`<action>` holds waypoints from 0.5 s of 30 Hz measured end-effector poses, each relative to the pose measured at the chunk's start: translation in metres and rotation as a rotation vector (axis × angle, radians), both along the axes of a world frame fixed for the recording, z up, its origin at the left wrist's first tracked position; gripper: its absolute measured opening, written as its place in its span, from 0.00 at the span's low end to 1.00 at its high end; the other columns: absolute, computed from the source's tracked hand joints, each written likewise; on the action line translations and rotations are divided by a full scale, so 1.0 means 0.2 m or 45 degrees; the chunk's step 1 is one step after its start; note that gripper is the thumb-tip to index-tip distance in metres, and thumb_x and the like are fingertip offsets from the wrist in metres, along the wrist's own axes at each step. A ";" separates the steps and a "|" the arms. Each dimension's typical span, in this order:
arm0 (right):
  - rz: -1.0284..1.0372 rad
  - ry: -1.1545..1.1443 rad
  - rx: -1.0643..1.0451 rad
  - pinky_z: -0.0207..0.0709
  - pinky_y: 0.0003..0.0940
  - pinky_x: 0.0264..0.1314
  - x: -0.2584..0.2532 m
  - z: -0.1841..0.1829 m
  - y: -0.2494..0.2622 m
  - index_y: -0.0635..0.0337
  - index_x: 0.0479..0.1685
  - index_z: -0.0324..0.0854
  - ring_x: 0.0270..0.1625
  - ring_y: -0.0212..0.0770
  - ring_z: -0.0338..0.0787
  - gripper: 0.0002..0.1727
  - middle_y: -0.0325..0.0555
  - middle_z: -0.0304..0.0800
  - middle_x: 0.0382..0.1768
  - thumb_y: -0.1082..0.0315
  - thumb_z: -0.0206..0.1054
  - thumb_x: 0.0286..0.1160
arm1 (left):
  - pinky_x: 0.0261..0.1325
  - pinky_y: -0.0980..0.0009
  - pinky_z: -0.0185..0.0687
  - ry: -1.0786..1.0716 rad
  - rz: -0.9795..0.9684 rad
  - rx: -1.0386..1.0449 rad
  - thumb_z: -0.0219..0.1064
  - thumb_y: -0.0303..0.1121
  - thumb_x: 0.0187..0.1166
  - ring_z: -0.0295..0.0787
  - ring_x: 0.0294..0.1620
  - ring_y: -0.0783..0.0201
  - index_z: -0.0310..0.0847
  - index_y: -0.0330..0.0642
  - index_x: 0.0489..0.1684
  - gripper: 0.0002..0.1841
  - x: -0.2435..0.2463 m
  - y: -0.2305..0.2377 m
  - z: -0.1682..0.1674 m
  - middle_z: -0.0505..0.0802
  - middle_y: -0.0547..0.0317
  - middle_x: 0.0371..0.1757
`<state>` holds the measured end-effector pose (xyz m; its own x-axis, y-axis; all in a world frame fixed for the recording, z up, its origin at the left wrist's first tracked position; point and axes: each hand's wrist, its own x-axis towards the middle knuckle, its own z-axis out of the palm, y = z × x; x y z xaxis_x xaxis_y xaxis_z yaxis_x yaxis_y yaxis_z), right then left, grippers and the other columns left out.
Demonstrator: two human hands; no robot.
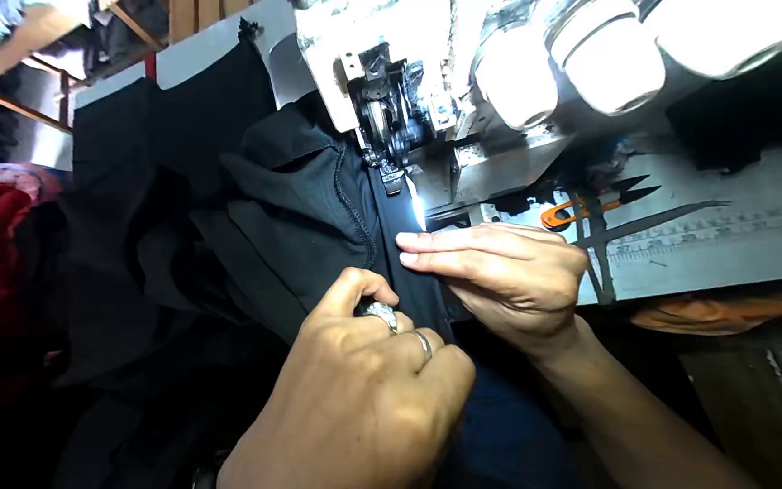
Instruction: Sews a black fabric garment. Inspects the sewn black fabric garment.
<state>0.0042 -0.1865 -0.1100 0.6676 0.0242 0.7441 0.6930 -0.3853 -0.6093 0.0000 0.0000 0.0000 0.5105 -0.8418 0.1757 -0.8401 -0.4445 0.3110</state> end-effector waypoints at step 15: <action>0.004 -0.047 0.053 0.88 0.28 0.60 0.06 -0.01 0.00 0.60 0.38 0.97 0.54 0.37 0.97 0.07 0.48 0.99 0.47 0.78 0.73 0.71 | 0.63 0.57 0.66 -0.150 0.148 -0.005 0.65 0.37 0.80 0.79 0.26 0.72 0.89 0.49 0.25 0.12 0.15 0.00 -0.05 0.84 0.69 0.19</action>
